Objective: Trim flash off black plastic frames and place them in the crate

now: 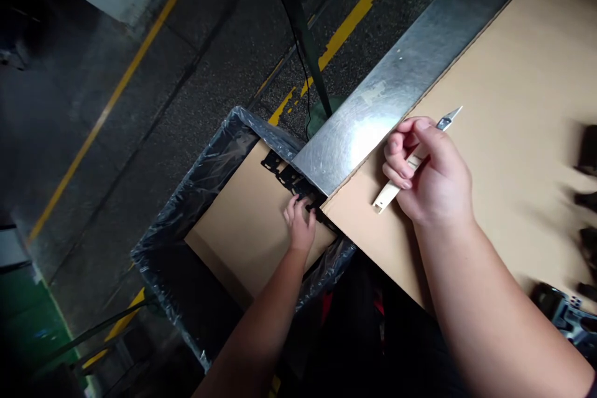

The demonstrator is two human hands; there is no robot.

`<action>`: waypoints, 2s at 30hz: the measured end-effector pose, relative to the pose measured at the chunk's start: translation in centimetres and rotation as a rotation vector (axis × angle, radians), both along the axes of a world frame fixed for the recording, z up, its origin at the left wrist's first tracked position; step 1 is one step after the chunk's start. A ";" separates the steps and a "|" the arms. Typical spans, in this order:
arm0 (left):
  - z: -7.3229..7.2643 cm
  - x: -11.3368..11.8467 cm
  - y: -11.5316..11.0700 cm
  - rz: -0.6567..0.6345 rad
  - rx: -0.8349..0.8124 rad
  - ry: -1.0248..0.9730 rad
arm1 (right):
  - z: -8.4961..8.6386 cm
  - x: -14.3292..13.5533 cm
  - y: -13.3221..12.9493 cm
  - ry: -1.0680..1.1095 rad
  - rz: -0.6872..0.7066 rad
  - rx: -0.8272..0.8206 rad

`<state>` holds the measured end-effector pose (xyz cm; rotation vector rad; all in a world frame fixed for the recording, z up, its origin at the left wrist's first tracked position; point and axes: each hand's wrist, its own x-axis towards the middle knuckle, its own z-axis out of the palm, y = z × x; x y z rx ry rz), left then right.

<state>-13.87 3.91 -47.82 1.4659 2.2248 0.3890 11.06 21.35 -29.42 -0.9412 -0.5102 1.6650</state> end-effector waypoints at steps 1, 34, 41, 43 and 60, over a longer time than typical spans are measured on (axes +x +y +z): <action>0.1 -0.3 0.3 0.017 -0.001 0.016 | 0.0 0.0 0.0 0.000 0.004 0.001; -1.0 0.2 -0.9 0.057 -0.135 -0.055 | 0.4 -0.3 -0.1 0.033 0.001 -0.002; 3.4 1.3 -0.1 0.180 -0.055 -0.048 | 0.3 -0.3 -0.1 0.062 -0.006 -0.022; 6.9 1.4 0.1 0.196 0.033 -0.062 | 0.2 -0.3 0.0 0.070 -0.003 -0.022; 26.6 7.8 6.9 -0.247 0.757 -0.054 | 0.1 -0.6 -0.1 0.109 -0.028 -0.025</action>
